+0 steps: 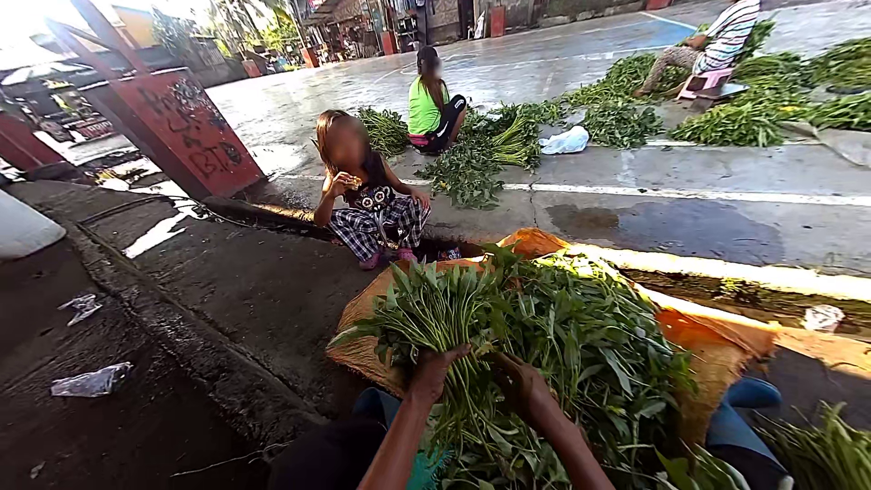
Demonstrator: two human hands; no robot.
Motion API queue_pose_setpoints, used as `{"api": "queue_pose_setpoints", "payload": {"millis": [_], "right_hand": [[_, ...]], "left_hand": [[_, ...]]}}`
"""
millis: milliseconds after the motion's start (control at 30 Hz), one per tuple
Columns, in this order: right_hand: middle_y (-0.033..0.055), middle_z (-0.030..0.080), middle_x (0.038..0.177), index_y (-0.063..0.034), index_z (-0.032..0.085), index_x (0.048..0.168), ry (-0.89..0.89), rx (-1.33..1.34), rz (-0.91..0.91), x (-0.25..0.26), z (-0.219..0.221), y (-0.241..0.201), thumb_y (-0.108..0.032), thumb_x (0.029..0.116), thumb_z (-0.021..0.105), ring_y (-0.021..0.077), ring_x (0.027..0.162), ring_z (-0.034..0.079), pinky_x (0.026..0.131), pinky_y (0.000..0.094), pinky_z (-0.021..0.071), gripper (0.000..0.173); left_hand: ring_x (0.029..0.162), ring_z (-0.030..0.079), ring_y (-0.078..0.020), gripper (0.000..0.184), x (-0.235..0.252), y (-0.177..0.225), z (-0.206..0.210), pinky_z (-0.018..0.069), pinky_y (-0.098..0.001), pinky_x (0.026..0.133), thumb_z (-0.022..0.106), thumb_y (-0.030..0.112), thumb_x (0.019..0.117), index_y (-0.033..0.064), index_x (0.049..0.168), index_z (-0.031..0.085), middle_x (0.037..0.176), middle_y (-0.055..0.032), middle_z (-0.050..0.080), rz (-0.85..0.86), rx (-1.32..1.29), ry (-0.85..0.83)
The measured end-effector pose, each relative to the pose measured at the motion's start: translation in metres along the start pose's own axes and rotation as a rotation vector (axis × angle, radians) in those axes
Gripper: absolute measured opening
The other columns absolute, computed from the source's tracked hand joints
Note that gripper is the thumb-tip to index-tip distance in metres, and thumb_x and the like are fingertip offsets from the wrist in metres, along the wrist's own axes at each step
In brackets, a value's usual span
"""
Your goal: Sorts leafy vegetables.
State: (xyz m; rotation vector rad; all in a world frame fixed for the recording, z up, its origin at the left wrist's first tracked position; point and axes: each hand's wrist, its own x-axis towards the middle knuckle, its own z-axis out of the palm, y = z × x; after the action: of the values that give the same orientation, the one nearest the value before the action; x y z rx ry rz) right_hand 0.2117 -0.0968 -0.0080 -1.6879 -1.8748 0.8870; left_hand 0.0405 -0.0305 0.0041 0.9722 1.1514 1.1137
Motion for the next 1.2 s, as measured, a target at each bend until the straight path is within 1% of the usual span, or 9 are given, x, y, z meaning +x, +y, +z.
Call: {"api": "queue_pose_setpoints", "payload": {"millis": [167,267,400,533,633,800,933,1067,1200], "right_hand": [[0.0202,0.074,0.095,0.0030,0.074,0.098,0.325,-0.109,-0.241,0.001,0.031,-0.002,0.003,0.0937,0.054,0.0402,0.091,0.073,0.085,0.0593,0.0540,0.020],[0.0206,0.073,0.106,0.0040,0.072,0.108,0.256,-0.067,-0.024,-0.006,0.025,-0.006,0.001,0.0971,0.050,0.0397,0.103,0.070,0.095,0.0599,0.0489,0.025],[0.0264,0.068,0.121,0.0030,0.066,0.125,0.062,-0.031,0.437,-0.017,0.015,0.031,-0.010,0.1061,0.044,0.0429,0.118,0.063,0.104,0.0594,0.0447,0.032],[0.0232,0.067,0.123,0.0053,0.064,0.126,0.192,0.287,0.278,-0.022,0.024,0.058,-0.010,0.1053,0.050,0.0339,0.116,0.065,0.105,0.0484,0.0485,0.029],[0.0193,0.065,0.129,0.0047,0.057,0.135,0.053,0.547,0.138,-0.006,0.025,0.046,-0.016,0.1038,0.055,0.0240,0.116,0.065,0.104,0.0390,0.0511,0.037],[0.0018,0.054,0.085,0.0009,0.060,0.106,-0.126,0.581,0.017,-0.002,0.042,0.044,-0.026,0.1070,0.043,0.0073,0.076,0.052,0.074,0.0290,0.0467,0.031],[0.0282,0.065,0.115,0.0098,0.061,0.121,-0.167,0.273,0.327,-0.030,0.043,0.093,-0.022,0.1091,0.046,0.0378,0.109,0.064,0.100,0.0533,0.0469,0.037],[0.0379,0.059,0.127,0.0121,0.061,0.127,0.288,0.281,0.580,-0.045,0.047,0.151,-0.016,0.1035,0.058,0.0512,0.121,0.057,0.105,0.0603,0.0447,0.037],[0.0431,0.042,0.144,0.0117,0.057,0.133,0.347,0.194,0.666,-0.035,0.041,0.170,-0.017,0.0990,0.065,0.0556,0.136,0.042,0.113,0.0602,0.0372,0.045]], "left_hand": [[0.100,0.068,-0.0169,0.055,-0.001,0.005,0.000,0.0566,-0.0303,0.089,0.075,-0.011,0.0811,-0.0062,0.130,0.051,0.111,-0.0163,0.068,-0.063,-0.038,0.092],[0.110,0.063,-0.0223,0.057,0.000,0.003,0.003,0.0533,-0.0352,0.095,0.077,-0.008,0.0824,-0.0064,0.133,0.051,0.123,-0.0202,0.063,-0.118,-0.054,0.176],[0.106,0.064,-0.0248,0.039,0.011,0.010,-0.008,0.0535,-0.0405,0.092,0.075,0.001,0.0886,-0.0068,0.123,0.060,0.117,-0.0192,0.067,-0.167,-0.136,0.321],[0.114,0.061,-0.0273,0.048,0.012,0.010,-0.010,0.0511,-0.0419,0.097,0.077,0.001,0.0867,-0.0070,0.129,0.056,0.125,-0.0214,0.064,-0.116,-0.097,0.332],[0.118,0.060,-0.0282,0.059,0.006,0.007,-0.001,0.0507,-0.0424,0.100,0.081,-0.001,0.0827,-0.0071,0.134,0.052,0.129,-0.0226,0.061,-0.125,-0.065,0.308],[0.114,0.063,-0.0277,0.051,0.014,0.009,-0.015,0.0523,-0.0449,0.097,0.079,0.002,0.0854,-0.0061,0.130,0.056,0.125,-0.0208,0.064,-0.115,-0.099,0.372],[0.107,0.065,-0.0258,0.048,0.017,0.030,-0.032,0.0557,-0.0437,0.091,0.079,0.002,0.0860,-0.0052,0.129,0.057,0.120,-0.0198,0.066,0.050,-0.111,0.518],[0.122,0.060,-0.0267,0.073,-0.024,0.053,-0.001,0.0496,-0.0402,0.106,0.088,0.009,0.0780,-0.0126,0.136,0.049,0.129,-0.0249,0.061,0.124,0.384,0.188],[0.111,0.066,-0.0358,0.051,-0.056,0.081,0.056,0.0514,-0.0546,0.098,0.083,0.018,0.0796,-0.0081,0.120,0.065,0.113,-0.0252,0.069,0.262,0.951,-0.506]]}}
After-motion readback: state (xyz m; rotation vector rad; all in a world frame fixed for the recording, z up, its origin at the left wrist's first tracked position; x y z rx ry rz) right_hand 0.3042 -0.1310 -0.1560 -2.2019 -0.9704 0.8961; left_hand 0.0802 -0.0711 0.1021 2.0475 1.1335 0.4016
